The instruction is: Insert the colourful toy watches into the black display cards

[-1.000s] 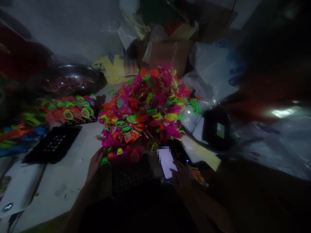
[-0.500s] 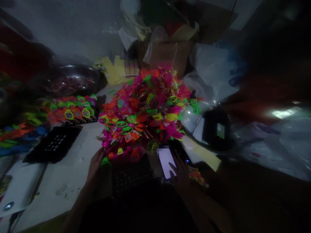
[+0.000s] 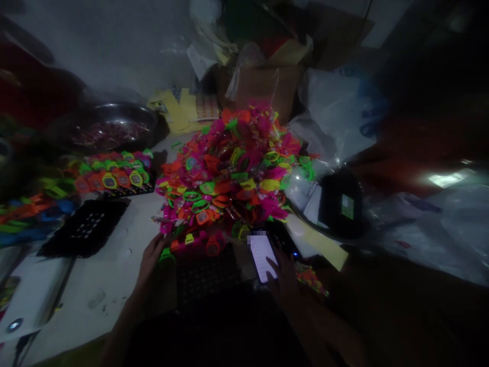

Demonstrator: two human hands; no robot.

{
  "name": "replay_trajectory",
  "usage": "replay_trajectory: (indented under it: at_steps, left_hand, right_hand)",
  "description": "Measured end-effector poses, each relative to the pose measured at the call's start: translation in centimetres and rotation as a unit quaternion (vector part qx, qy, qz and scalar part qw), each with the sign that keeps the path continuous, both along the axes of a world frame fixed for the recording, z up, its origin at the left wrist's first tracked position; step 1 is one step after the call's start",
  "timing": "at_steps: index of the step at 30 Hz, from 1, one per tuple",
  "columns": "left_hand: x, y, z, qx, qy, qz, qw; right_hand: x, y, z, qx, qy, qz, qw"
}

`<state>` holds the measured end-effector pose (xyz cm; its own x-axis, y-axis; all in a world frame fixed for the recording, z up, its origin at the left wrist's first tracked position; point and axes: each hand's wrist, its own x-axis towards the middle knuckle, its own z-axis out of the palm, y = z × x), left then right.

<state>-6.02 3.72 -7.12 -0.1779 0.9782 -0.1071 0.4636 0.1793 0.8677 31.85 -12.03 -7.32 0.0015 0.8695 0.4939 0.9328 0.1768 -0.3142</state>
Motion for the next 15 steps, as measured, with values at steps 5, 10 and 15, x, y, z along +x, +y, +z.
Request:
replay_trajectory:
  at_steps: [5,10,15]
  left_hand:
    - [-0.1,0.5,-0.4,-0.006,-0.013,0.008,1.000]
    - [-1.0,0.5,-0.5,0.050,0.032,-0.050,0.997]
    - [-1.8,0.9,-0.9,0.117,0.105,-0.129,0.979]
  right_hand:
    - [0.1,-0.5,0.0,0.018,0.013,-0.016,1.000]
    - [0.3,-1.4,-0.2,0.032,0.011,-0.014,0.999]
    - [0.5,-1.4,0.0,0.029,0.000,-0.007,1.000]
